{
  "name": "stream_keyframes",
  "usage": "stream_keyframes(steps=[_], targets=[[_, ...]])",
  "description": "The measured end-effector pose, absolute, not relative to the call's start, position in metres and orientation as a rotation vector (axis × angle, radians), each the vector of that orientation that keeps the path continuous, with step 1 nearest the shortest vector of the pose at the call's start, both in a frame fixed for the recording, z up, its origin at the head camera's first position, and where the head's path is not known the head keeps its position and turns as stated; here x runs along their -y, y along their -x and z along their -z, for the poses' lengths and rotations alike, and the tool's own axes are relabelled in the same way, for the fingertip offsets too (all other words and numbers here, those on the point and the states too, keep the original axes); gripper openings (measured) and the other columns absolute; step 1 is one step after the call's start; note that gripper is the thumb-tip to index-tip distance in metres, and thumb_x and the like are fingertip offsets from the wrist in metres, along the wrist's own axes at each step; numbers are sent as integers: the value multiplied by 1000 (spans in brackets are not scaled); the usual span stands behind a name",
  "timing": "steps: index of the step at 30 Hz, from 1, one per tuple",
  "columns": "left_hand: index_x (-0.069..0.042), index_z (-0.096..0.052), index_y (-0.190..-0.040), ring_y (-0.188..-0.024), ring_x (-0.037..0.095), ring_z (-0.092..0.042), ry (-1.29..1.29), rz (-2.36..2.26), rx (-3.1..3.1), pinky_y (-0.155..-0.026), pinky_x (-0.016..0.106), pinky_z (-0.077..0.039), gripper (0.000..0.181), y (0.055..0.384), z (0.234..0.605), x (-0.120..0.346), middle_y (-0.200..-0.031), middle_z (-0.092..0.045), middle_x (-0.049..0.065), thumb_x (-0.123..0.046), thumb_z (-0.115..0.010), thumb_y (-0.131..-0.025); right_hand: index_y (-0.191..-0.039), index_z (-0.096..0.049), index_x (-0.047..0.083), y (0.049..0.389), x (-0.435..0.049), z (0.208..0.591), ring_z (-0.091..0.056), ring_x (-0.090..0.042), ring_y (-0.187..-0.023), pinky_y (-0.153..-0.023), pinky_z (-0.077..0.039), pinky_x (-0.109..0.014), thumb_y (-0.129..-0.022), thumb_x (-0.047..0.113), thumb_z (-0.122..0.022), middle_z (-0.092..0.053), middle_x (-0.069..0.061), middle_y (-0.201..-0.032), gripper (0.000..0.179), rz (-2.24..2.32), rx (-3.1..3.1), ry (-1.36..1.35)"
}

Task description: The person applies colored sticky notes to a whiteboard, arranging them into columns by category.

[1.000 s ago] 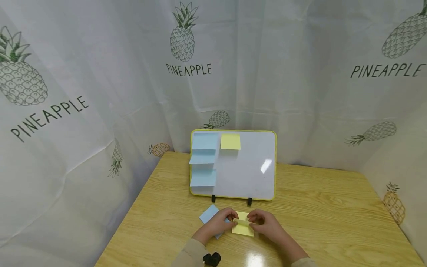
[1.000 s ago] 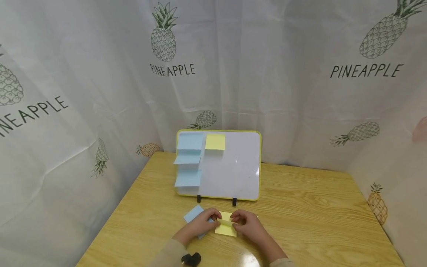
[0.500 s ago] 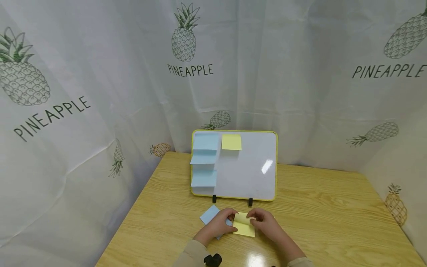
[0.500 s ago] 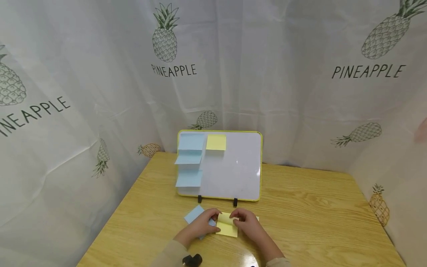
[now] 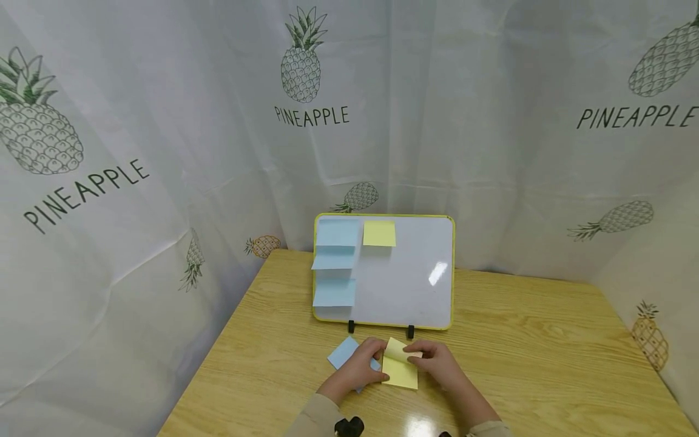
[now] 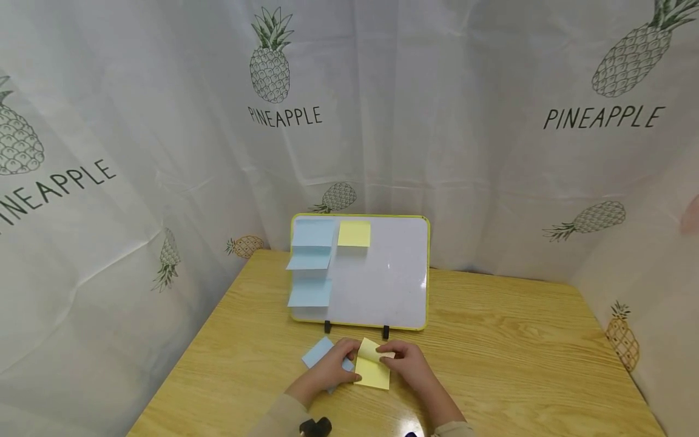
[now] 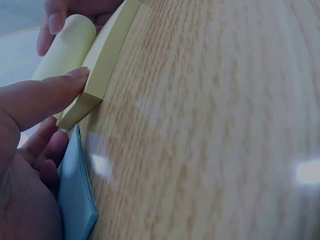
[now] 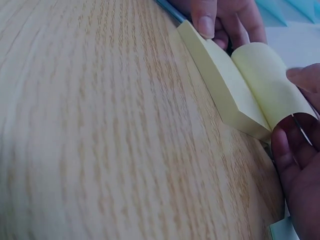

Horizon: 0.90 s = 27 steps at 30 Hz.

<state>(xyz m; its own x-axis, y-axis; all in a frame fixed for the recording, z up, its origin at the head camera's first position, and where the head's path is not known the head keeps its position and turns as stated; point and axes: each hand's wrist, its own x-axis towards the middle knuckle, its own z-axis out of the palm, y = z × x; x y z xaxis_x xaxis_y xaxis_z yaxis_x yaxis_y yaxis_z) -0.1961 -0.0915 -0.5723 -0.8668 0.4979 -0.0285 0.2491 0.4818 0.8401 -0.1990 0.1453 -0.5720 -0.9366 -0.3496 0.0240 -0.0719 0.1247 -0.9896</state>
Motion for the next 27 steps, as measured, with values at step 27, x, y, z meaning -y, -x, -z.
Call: stream_keyframes(steps=[27], targets=[[-14,-44,-144,-93,9,-46,-553,-1310,-2451,-77,29,-44,74,195,569,90,-130,-49,-4,-15,-82,-80,-100,-76,4,208,-141,572,-47,-11,-62,-53,-41,-22,-77,-1,-80,-69,-8,-102,24,1952,-2463,66]])
